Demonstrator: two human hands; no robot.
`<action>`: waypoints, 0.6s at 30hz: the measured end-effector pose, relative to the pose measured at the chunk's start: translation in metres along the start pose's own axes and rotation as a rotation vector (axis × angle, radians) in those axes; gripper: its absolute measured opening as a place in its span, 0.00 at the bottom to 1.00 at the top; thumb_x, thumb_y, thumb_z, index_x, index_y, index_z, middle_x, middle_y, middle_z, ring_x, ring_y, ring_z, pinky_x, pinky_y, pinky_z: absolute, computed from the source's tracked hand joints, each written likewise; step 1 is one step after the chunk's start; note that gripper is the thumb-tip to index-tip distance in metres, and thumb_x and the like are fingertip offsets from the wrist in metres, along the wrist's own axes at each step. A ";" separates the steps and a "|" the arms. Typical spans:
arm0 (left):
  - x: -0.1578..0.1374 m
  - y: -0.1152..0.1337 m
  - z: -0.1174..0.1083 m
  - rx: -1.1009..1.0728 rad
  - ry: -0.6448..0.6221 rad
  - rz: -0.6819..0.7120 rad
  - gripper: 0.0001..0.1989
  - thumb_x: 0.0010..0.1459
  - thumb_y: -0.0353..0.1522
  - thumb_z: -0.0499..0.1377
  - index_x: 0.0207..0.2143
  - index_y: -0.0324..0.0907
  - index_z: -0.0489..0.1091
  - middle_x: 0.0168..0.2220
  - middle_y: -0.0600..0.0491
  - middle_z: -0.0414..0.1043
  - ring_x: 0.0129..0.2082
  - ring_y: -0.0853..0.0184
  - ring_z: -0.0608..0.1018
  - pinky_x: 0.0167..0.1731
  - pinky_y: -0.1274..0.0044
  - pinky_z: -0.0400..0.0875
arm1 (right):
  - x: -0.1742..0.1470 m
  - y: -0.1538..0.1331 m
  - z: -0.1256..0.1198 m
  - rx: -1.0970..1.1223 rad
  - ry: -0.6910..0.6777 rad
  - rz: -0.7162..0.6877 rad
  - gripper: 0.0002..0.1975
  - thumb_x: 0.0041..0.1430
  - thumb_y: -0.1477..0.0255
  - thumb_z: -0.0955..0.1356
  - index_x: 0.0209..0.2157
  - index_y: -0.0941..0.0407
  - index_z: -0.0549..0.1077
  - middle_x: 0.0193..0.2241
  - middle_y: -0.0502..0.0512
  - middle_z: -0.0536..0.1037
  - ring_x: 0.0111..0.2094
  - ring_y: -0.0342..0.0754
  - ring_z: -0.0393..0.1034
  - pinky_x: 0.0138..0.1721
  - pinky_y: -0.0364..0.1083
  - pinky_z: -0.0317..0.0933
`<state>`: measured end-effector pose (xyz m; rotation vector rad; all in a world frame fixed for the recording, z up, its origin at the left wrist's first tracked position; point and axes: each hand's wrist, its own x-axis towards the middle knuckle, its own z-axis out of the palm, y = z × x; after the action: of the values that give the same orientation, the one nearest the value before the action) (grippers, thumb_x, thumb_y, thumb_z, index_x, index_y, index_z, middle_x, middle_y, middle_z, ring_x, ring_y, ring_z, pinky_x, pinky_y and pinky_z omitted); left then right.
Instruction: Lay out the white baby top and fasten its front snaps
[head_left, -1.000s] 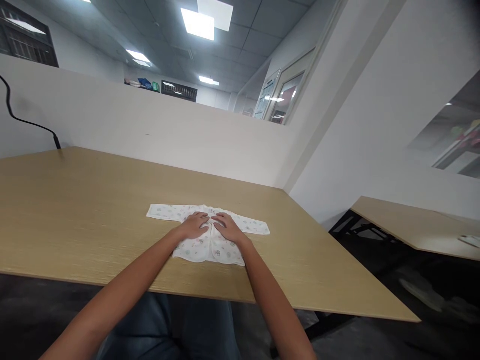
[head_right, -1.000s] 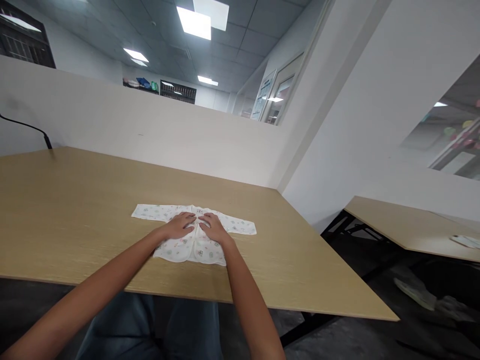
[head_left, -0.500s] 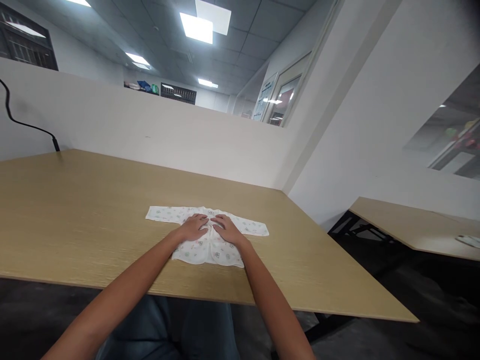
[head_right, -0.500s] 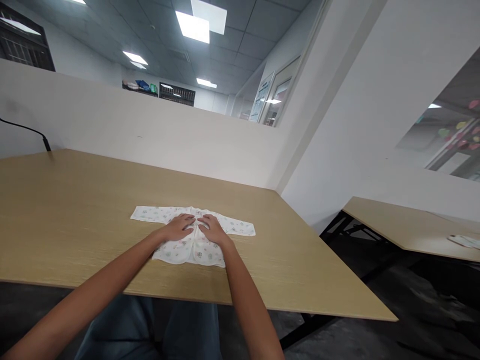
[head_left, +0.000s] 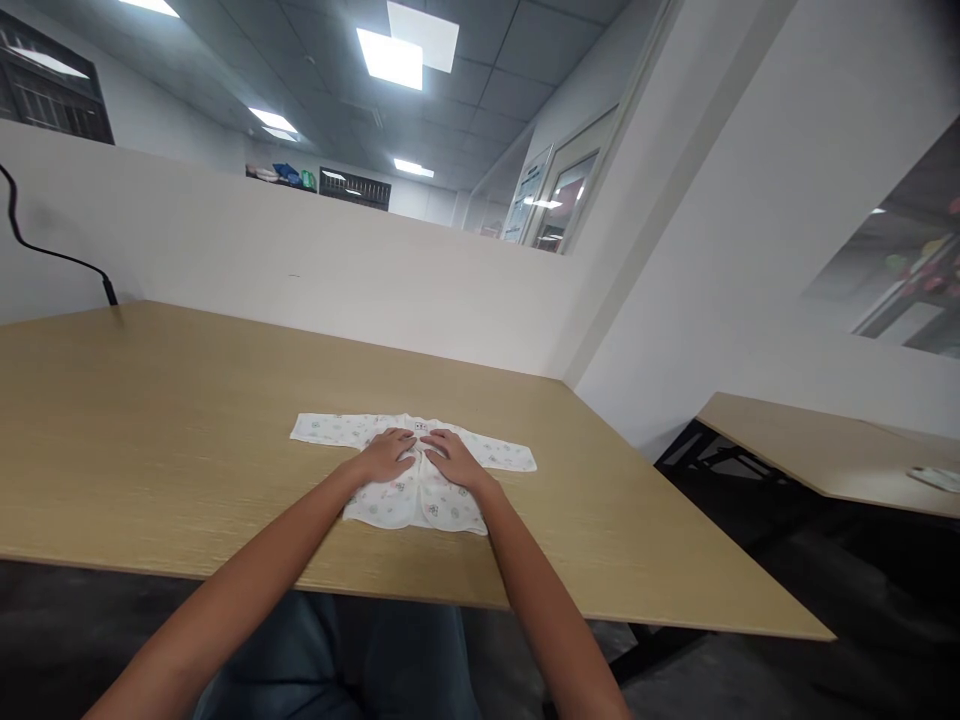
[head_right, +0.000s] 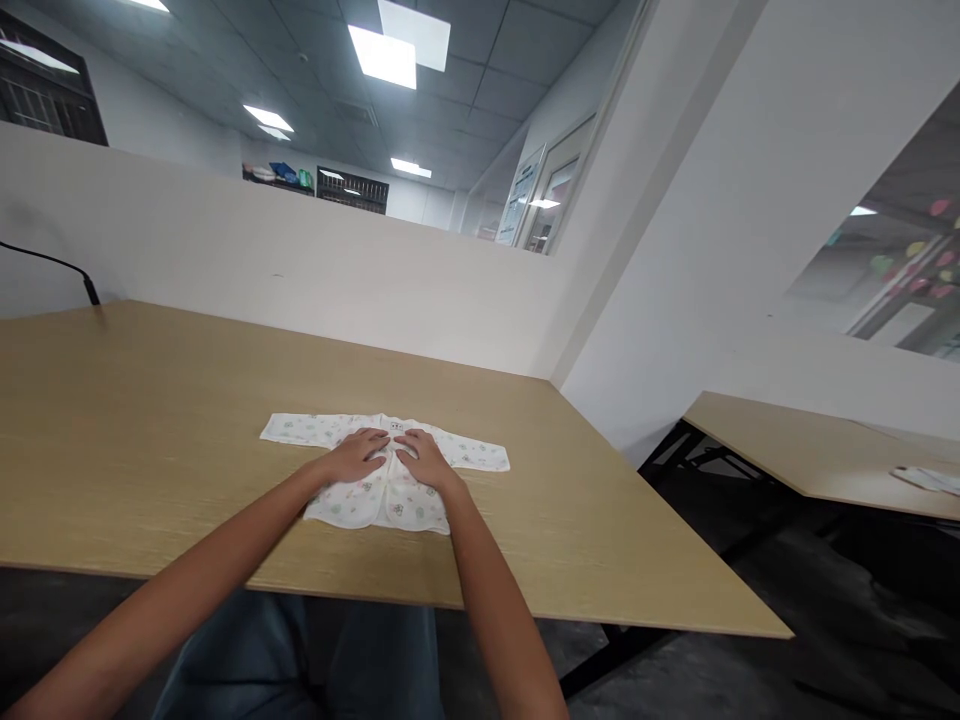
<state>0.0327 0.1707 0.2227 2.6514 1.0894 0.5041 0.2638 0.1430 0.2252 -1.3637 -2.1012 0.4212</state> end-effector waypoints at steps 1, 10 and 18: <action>0.000 0.000 0.000 0.000 0.002 0.003 0.28 0.68 0.42 0.49 0.65 0.40 0.66 0.68 0.40 0.61 0.69 0.52 0.61 0.67 0.60 0.56 | 0.000 0.000 0.000 -0.002 -0.002 0.000 0.18 0.67 0.66 0.67 0.56 0.52 0.77 0.61 0.61 0.69 0.64 0.55 0.61 0.69 0.57 0.52; 0.000 -0.008 0.003 -0.067 0.047 0.000 0.28 0.66 0.43 0.53 0.64 0.42 0.67 0.70 0.42 0.59 0.70 0.52 0.59 0.68 0.59 0.56 | 0.001 0.005 0.003 -0.020 0.027 -0.046 0.18 0.67 0.65 0.67 0.56 0.52 0.77 0.59 0.61 0.71 0.62 0.55 0.63 0.68 0.56 0.54; -0.002 -0.004 -0.009 -0.153 0.288 0.100 0.17 0.61 0.38 0.60 0.50 0.43 0.78 0.59 0.44 0.72 0.62 0.56 0.70 0.63 0.66 0.64 | 0.003 -0.005 -0.003 0.053 0.119 -0.118 0.15 0.64 0.71 0.65 0.48 0.54 0.80 0.50 0.59 0.79 0.54 0.54 0.70 0.61 0.55 0.60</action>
<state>0.0251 0.1724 0.2294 2.5612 0.9479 0.9732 0.2609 0.1433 0.2314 -1.1985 -2.0461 0.3362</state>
